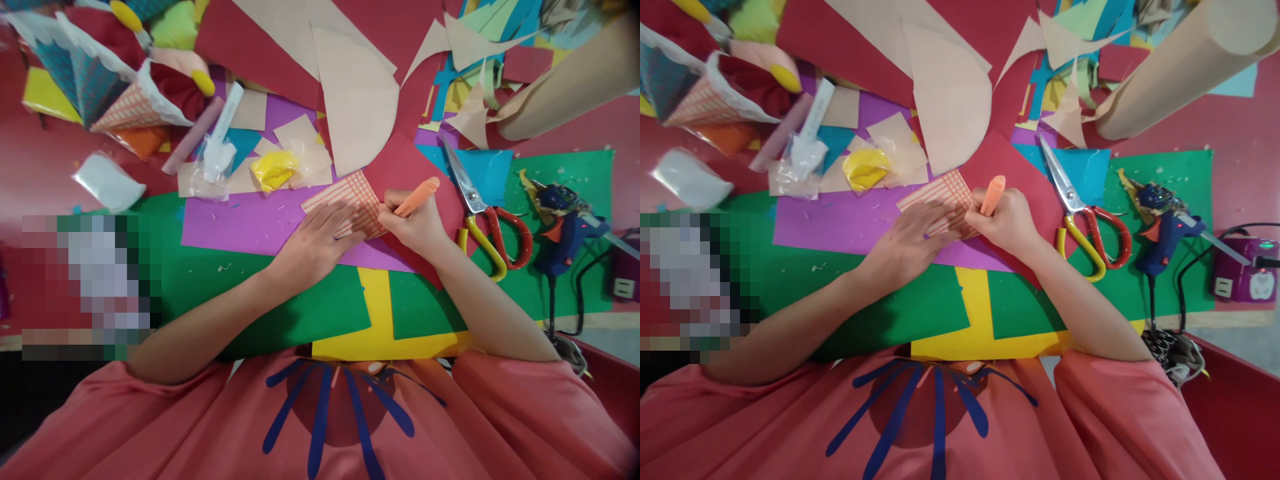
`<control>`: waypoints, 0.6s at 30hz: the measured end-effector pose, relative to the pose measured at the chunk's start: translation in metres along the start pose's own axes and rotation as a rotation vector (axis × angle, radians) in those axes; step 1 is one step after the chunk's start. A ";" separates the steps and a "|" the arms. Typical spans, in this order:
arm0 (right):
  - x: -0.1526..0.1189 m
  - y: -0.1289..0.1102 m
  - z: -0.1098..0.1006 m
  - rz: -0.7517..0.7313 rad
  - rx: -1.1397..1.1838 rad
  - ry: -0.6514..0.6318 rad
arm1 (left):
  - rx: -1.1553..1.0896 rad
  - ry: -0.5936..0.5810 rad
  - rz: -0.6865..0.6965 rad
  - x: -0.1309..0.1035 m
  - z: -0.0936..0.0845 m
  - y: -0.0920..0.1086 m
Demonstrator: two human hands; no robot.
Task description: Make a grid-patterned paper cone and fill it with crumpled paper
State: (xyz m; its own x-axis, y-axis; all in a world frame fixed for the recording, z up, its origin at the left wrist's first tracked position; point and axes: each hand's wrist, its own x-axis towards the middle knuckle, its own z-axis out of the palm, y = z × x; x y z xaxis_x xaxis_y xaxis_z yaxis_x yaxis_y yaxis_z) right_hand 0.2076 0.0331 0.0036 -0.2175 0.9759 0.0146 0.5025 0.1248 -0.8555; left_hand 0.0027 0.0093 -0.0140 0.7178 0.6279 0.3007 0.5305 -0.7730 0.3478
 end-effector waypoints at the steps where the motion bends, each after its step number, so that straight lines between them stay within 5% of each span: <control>1: 0.000 0.000 0.000 0.005 -0.011 -0.006 | 0.006 0.006 0.004 0.000 0.000 0.000; 11: 0.002 -0.003 -0.005 0.043 0.105 -0.023 | -0.050 -0.013 -0.041 -0.001 0.000 0.001; 18: 0.005 -0.002 -0.005 0.105 0.344 0.216 | 0.015 0.004 -0.018 0.001 -0.002 0.002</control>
State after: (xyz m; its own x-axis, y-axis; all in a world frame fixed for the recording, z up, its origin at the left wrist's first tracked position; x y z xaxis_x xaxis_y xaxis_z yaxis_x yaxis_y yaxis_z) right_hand 0.2096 0.0384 0.0076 0.0189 0.9998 -0.0049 0.1956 -0.0085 -0.9806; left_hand 0.0034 0.0084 -0.0112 0.7061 0.6421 0.2985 0.5499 -0.7628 0.3402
